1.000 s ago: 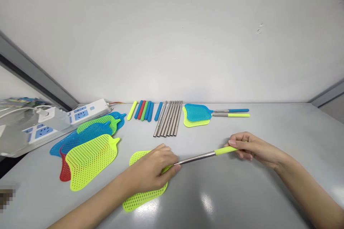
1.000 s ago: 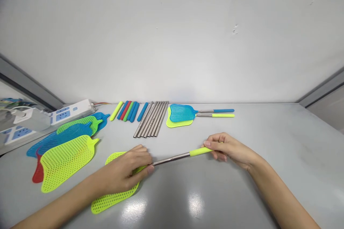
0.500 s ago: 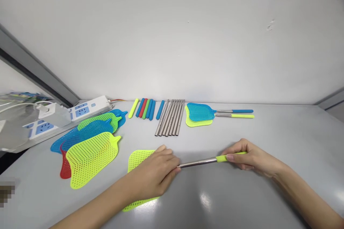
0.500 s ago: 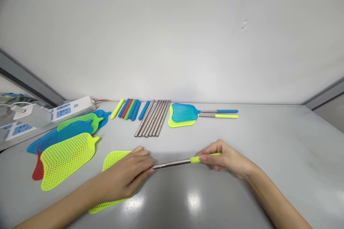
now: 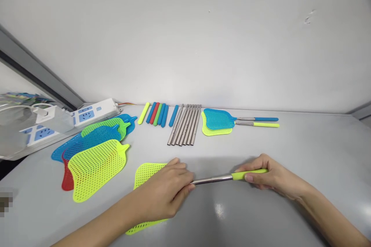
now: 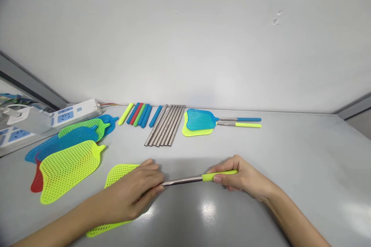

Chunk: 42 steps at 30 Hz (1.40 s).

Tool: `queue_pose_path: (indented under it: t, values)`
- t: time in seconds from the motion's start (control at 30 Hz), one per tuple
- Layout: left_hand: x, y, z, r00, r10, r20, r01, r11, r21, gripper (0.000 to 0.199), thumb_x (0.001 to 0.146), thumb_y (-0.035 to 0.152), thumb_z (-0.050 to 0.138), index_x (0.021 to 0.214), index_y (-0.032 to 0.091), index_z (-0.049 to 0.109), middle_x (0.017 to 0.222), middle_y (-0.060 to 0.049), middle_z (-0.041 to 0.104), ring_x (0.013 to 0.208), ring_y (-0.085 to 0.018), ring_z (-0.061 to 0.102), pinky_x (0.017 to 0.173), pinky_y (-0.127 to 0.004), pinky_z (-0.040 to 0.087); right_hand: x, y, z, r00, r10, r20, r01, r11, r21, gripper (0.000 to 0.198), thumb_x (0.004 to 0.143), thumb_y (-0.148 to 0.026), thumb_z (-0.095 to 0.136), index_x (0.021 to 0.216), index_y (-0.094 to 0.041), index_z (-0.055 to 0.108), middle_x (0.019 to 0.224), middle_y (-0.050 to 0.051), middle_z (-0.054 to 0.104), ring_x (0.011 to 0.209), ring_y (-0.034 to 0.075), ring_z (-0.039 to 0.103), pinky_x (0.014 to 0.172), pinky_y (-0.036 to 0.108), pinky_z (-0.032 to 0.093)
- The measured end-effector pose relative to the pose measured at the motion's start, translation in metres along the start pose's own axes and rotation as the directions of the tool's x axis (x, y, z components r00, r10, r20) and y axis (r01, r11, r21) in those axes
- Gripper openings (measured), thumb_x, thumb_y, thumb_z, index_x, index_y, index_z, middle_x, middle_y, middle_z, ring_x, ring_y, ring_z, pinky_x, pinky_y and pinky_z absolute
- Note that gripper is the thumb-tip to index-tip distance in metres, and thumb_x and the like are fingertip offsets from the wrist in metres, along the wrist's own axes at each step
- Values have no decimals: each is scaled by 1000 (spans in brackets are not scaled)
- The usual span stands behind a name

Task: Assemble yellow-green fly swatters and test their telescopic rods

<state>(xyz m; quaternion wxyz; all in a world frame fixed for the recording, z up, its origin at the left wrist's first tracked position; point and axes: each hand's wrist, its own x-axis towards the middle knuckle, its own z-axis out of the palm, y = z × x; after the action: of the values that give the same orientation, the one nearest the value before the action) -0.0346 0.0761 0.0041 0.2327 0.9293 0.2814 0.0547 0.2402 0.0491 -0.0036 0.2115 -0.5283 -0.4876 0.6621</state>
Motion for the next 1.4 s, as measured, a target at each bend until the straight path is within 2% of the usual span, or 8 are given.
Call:
queue_pose_path:
  t: [0.27, 0.53, 0.67, 0.8, 0.93, 1.4]
  values:
    - [1, -1, -1, 1000, -20, 8, 20, 999, -27, 21, 82, 20, 33, 63, 17, 42, 60, 1, 45, 61, -12, 40, 70, -28, 30, -1, -4, 2, 1000, 8, -11, -9, 1000, -25, 31, 66, -35, 60, 87, -14, 67, 56, 2, 48, 49, 8, 30, 43, 22, 25]
    - [2, -2, 1, 997, -28, 71, 30, 999, -31, 23, 83, 24, 30, 64, 17, 40, 61, 0, 44, 61, -13, 38, 70, -30, 29, 0, -1, 5, 998, 56, 29, -58, 996, 71, 33, 67, -34, 60, 88, -8, 65, 47, -4, 28, 45, 6, 24, 40, 23, 14]
    - [3, -1, 3, 997, -18, 75, 19, 1000, -15, 22, 83, 23, 30, 65, 17, 40, 62, 0, 44, 63, -13, 38, 68, -30, 28, 0, -1, 8, 995, 87, 49, -92, 989, 118, 30, 70, -33, 58, 87, -9, 64, 45, -5, 29, 41, 4, 22, 39, 23, 10]
    - [3, -1, 4, 997, -16, 80, 15, 1000, 2, 22, 84, 23, 29, 65, 17, 39, 62, 0, 44, 63, -13, 37, 67, -30, 27, -1, -2, 10, 993, 94, 71, -104, 980, 169, 23, 71, -32, 57, 71, -10, 62, 43, -5, 32, 38, 3, 20, 37, 22, 9]
    - [3, -1, 5, 997, -6, 73, 5, 1000, 18, 22, 84, 23, 29, 64, 17, 39, 61, 0, 44, 62, -13, 37, 65, -30, 27, -1, 0, 11, 991, 83, 104, -105, 970, 219, 31, 73, -34, 53, 51, -12, 48, 41, -5, 36, 33, 1, 19, 35, 21, 9]
    - [4, 1, 7, 998, 8, 63, -13, 998, 64, 21, 83, 21, 29, 65, 17, 39, 62, 0, 45, 62, -13, 37, 64, -30, 26, 0, 3, 15, 982, 166, 87, -184, 942, 281, 37, 70, -39, 54, 47, -12, 43, 37, -6, 36, 28, -1, 20, 30, 18, 6]
